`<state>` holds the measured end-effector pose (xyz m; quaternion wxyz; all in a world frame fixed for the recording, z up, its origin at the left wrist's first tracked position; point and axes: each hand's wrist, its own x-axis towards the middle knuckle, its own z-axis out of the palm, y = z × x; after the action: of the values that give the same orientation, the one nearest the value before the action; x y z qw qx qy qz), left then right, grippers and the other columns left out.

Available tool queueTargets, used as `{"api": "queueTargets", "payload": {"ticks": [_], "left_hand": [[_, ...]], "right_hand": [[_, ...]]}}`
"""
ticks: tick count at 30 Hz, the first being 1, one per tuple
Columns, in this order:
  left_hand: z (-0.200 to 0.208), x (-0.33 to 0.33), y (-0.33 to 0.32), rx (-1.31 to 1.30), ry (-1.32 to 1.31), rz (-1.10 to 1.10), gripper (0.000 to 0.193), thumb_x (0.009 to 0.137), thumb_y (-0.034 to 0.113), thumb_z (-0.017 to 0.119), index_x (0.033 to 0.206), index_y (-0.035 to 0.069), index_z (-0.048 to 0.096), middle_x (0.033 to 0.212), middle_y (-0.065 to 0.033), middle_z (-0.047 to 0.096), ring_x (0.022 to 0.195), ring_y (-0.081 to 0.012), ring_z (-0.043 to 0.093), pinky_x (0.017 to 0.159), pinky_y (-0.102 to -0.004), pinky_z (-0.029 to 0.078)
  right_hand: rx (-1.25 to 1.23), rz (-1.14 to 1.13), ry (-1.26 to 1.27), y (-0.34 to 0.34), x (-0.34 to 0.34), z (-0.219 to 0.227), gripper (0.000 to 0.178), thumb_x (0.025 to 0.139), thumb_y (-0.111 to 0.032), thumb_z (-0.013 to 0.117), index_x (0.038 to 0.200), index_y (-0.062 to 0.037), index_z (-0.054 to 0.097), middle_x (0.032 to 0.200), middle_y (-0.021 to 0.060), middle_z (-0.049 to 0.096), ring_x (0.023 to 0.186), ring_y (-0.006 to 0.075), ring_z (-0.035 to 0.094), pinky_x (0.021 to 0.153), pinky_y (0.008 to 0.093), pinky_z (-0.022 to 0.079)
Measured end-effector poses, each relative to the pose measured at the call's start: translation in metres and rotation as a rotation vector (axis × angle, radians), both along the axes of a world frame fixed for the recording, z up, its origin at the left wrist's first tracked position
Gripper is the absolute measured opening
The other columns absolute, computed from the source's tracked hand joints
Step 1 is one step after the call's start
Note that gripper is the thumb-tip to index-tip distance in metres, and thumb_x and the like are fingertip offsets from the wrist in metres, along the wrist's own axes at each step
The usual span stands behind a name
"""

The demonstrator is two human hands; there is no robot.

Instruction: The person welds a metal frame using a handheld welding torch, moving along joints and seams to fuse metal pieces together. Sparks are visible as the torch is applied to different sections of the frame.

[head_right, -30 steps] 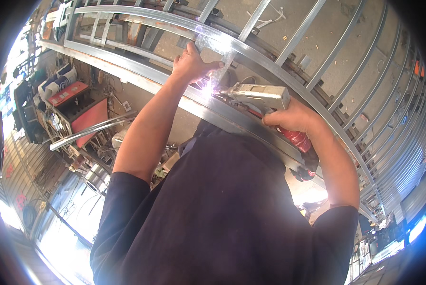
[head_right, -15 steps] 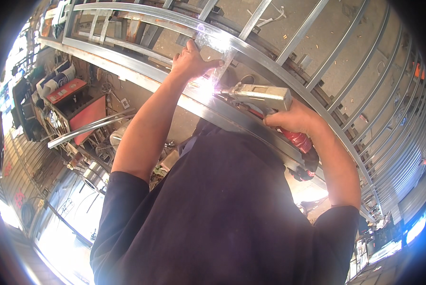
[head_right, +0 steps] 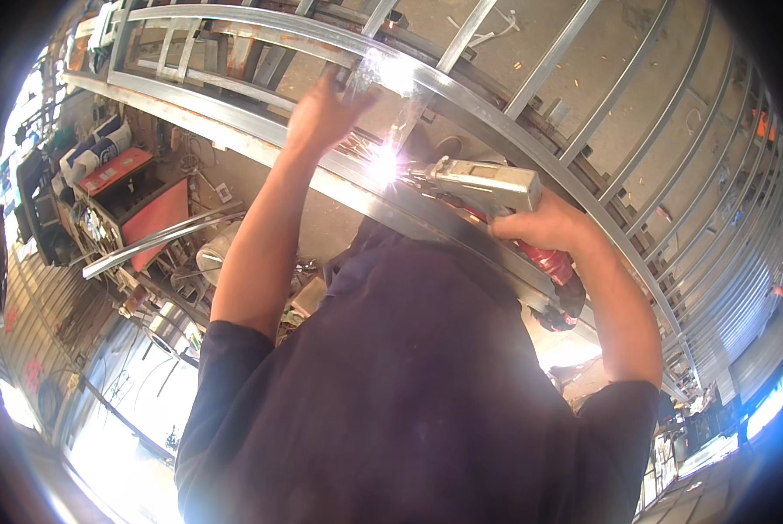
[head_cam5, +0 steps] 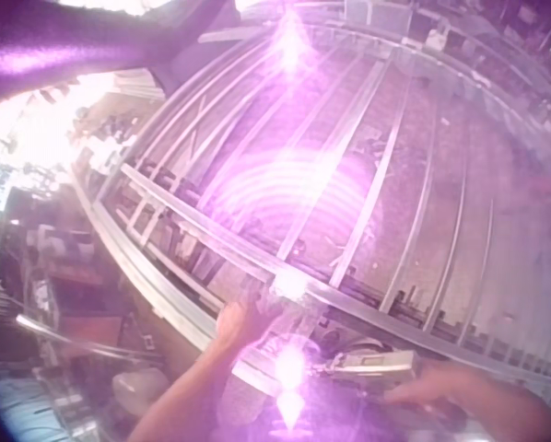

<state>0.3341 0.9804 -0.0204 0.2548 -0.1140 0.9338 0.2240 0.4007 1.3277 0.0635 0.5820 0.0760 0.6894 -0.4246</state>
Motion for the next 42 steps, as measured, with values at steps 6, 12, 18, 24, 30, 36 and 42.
{"api": "queueTargets", "payload": {"ticks": [6,12,18,24,30,36,42], "left_hand": [[-0.007,0.037,-0.077,-0.141,0.669,0.499,0.075,0.097,0.041,0.070,0.149,-0.007,0.045,0.148,-0.0358,0.045,0.138,-0.0507,0.047,0.116,-0.0543,0.042],[-0.050,0.056,-0.096,-0.086,0.600,0.977,0.086,0.108,0.043,0.050,0.161,-0.012,0.011,0.164,-0.0356,0.021,0.151,-0.0514,0.029,0.123,-0.0529,0.035],[-0.040,0.045,-0.096,0.017,0.394,1.195,0.090,0.107,0.053,0.044,0.167,0.000,0.002,0.167,-0.0309,0.024,0.144,-0.0485,0.044,0.118,-0.0514,0.043],[-0.036,0.043,-0.094,-0.023,0.336,1.223,0.095,0.105,0.062,0.041,0.167,0.000,0.003,0.164,-0.0312,0.030,0.141,-0.0477,0.048,0.116,-0.0504,0.046],[-0.034,0.042,-0.091,-0.036,0.366,1.224,0.093,0.106,0.060,0.041,0.166,-0.002,0.007,0.163,-0.0314,0.031,0.142,-0.0480,0.047,0.116,-0.0507,0.045],[-0.033,0.042,-0.090,-0.004,0.397,1.229,0.092,0.106,0.059,0.041,0.166,-0.002,0.007,0.164,-0.0315,0.031,0.144,-0.0476,0.044,0.118,-0.0502,0.042],[-0.035,0.042,-0.091,0.022,0.418,1.244,0.094,0.106,0.060,0.042,0.166,-0.002,0.007,0.164,-0.0319,0.030,0.145,-0.0470,0.043,0.119,-0.0491,0.041]], "right_hand": [[-0.116,-0.173,-0.002,-0.003,-0.005,0.022,0.053,0.077,-0.018,0.080,0.126,-0.0044,0.067,0.105,0.0064,0.073,0.097,0.0172,0.068,0.088,0.0345,0.056],[-0.150,-0.238,0.065,-0.069,-0.019,0.014,0.041,0.078,-0.013,0.076,0.118,-0.0040,0.068,0.095,0.0029,0.070,0.083,0.0139,0.066,0.073,0.0318,0.055],[-0.230,-0.191,-0.015,-0.097,-0.030,-0.021,0.032,0.079,-0.011,0.074,0.110,-0.0034,0.068,0.088,0.0021,0.067,0.074,0.0126,0.062,0.067,0.0316,0.053],[-0.181,-0.127,0.064,-0.098,-0.032,-0.021,0.024,0.079,-0.013,0.075,0.100,-0.0035,0.068,0.084,0.0013,0.067,0.076,0.0124,0.063,0.068,0.0317,0.053],[-0.188,-0.093,0.036,-0.096,-0.033,-0.025,0.023,0.078,-0.014,0.073,0.098,-0.0031,0.067,0.084,0.0009,0.067,0.075,0.0125,0.062,0.067,0.0318,0.052],[-0.198,-0.068,0.048,-0.096,-0.031,-0.024,0.023,0.080,-0.012,0.073,0.100,-0.0020,0.067,0.083,0.0016,0.066,0.073,0.0127,0.062,0.066,0.0314,0.052],[-0.249,-0.129,0.045,-0.099,-0.031,-0.018,0.032,0.082,-0.011,0.072,0.112,-0.0010,0.064,0.088,0.0029,0.066,0.076,0.0133,0.062,0.067,0.0320,0.053]]}}
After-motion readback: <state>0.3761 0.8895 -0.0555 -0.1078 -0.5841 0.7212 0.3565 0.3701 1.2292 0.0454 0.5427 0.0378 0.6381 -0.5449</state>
